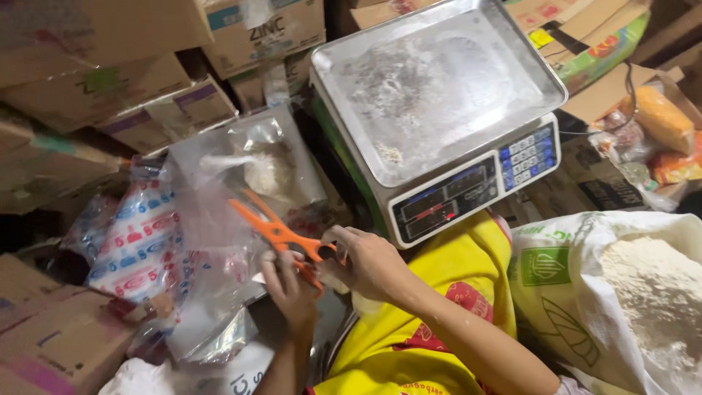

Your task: The person scoops flour from a large sack into small plastic bags, weighs each bag on a digital scale, and sets the filled bags aside. The person repeats this process multiple times.

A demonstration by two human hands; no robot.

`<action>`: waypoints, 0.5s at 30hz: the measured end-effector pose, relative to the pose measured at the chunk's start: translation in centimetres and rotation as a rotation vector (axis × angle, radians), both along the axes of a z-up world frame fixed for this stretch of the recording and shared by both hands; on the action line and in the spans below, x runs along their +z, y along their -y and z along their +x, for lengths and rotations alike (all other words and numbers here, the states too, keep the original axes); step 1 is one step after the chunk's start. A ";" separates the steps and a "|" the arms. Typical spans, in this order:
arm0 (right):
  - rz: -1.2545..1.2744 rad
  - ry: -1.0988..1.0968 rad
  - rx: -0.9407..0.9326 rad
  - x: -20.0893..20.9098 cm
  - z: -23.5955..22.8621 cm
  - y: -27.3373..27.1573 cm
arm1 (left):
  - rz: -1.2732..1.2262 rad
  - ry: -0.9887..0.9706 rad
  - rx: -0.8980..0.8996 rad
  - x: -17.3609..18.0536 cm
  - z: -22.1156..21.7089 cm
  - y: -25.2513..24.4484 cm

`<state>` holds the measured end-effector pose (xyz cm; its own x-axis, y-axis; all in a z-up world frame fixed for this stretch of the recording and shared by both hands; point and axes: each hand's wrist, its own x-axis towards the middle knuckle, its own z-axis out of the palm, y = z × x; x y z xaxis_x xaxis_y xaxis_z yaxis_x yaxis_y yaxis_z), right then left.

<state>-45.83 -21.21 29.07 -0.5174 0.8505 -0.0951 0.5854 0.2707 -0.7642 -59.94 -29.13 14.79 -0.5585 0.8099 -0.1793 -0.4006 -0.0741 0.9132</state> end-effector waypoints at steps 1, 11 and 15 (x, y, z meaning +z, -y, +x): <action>-0.012 0.022 0.036 -0.5 -0.7 -0.3 | -0.008 -0.051 0.062 -0.6 -1.6 -0.7; -0.016 -0.005 -0.067 -2.1 -1.1 -0.5 | -0.520 -1.223 0.021 -3.6 -11.2 -8.6; -0.142 -0.179 -0.201 1.2 1.7 0.1 | -0.727 -1.412 -0.093 2.5 -7.6 -7.5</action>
